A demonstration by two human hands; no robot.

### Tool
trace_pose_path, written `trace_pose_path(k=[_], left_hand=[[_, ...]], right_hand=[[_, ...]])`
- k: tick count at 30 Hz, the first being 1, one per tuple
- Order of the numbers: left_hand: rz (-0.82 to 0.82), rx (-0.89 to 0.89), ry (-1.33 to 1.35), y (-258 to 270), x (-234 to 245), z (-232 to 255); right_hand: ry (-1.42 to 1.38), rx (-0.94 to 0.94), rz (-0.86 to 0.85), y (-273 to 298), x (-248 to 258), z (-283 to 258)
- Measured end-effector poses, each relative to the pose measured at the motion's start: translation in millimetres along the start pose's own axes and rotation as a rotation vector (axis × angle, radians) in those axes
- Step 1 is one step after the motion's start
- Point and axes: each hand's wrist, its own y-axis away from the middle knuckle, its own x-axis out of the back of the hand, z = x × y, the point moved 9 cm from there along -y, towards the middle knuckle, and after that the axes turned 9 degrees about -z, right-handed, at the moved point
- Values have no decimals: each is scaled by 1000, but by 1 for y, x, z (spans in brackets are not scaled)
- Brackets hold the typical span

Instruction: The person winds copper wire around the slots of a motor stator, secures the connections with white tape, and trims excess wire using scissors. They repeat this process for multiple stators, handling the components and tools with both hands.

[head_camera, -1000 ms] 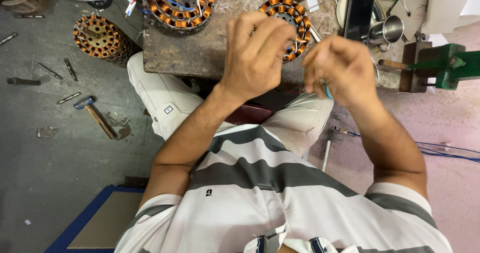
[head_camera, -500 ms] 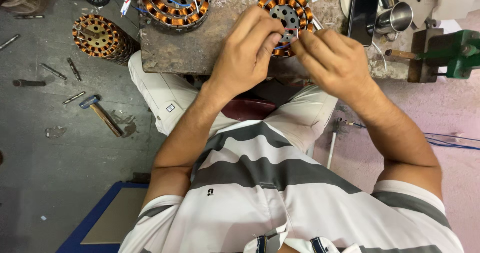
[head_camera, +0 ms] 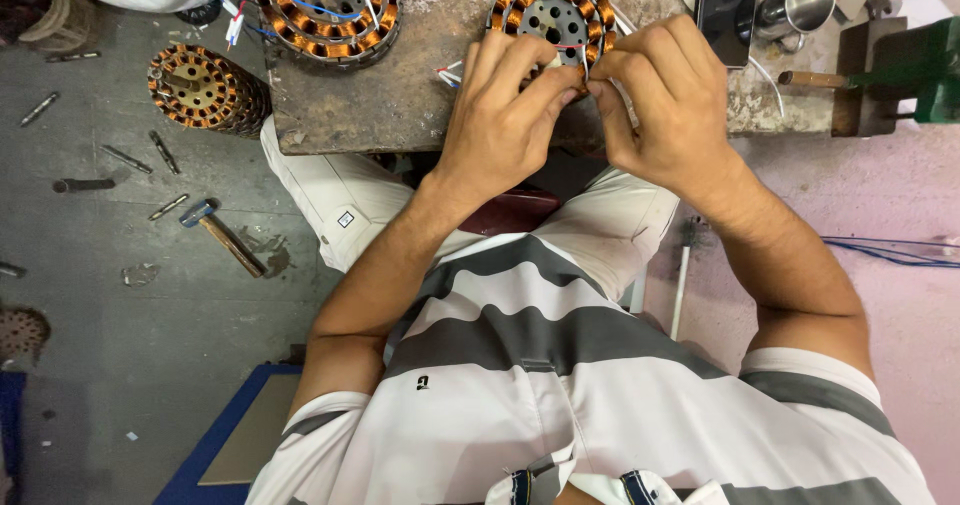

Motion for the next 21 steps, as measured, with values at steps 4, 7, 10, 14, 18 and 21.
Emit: trace_pose_path(k=[4,7,10,14,18,21], left_hand=[[-14,57,109,6,-2,-9],[-10,84,141,9,-5,-15],[4,97,160,10,-6,-20],[8,98,86,8,-9,-21],[11,99,54,6,-6,-19],[30,75,35,5,-3,-17]], right_hand=[[-216,-60,-13,2,-6,10],[-312,-79,-24,4,-9,14],[-357,-74,-20,4,-11,15],[-390,-133,-45,5,-18,20],[-387,-159,-57,6,-21,22],[-382,-161,-63,4,-22,22]])
